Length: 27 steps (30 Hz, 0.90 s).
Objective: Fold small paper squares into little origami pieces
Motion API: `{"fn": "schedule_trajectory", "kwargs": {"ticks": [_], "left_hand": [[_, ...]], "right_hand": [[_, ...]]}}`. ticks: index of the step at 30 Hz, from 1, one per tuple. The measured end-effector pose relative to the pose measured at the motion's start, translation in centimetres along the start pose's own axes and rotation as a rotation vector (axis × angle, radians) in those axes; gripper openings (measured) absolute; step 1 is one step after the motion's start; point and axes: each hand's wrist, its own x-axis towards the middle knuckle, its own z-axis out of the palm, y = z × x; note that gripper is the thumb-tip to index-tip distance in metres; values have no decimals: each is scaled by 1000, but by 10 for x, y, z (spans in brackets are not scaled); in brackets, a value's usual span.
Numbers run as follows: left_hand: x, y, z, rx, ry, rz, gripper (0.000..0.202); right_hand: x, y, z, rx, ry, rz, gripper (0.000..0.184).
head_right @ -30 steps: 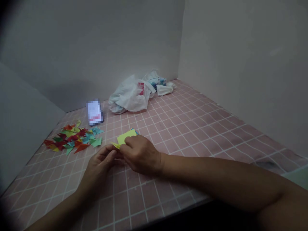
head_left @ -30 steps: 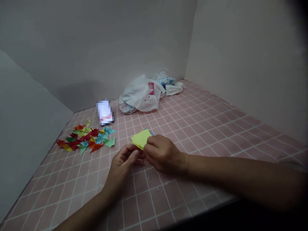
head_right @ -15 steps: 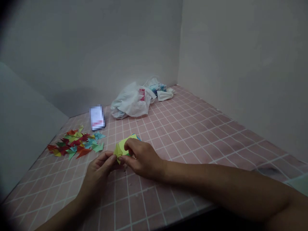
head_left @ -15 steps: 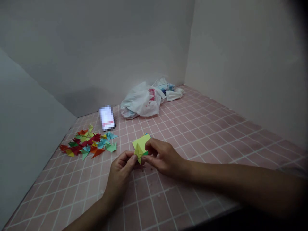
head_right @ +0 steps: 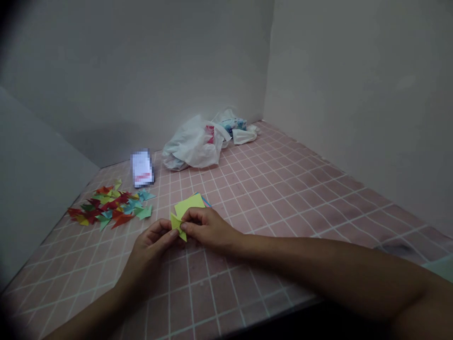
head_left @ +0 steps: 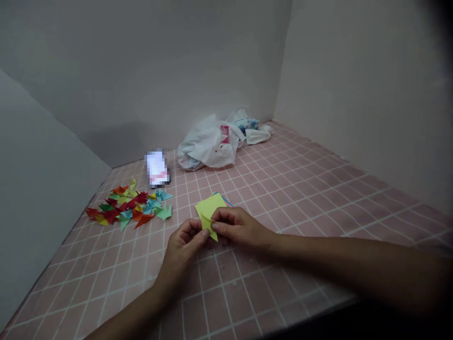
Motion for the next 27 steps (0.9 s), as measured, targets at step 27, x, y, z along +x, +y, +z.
{"fn": "schedule_trajectory", "kwargs": {"ticks": [27], "left_hand": [[0,-4,-2,17,2,38,16]], "right_hand": [[-1,0,1,6,31,-6,17]]}}
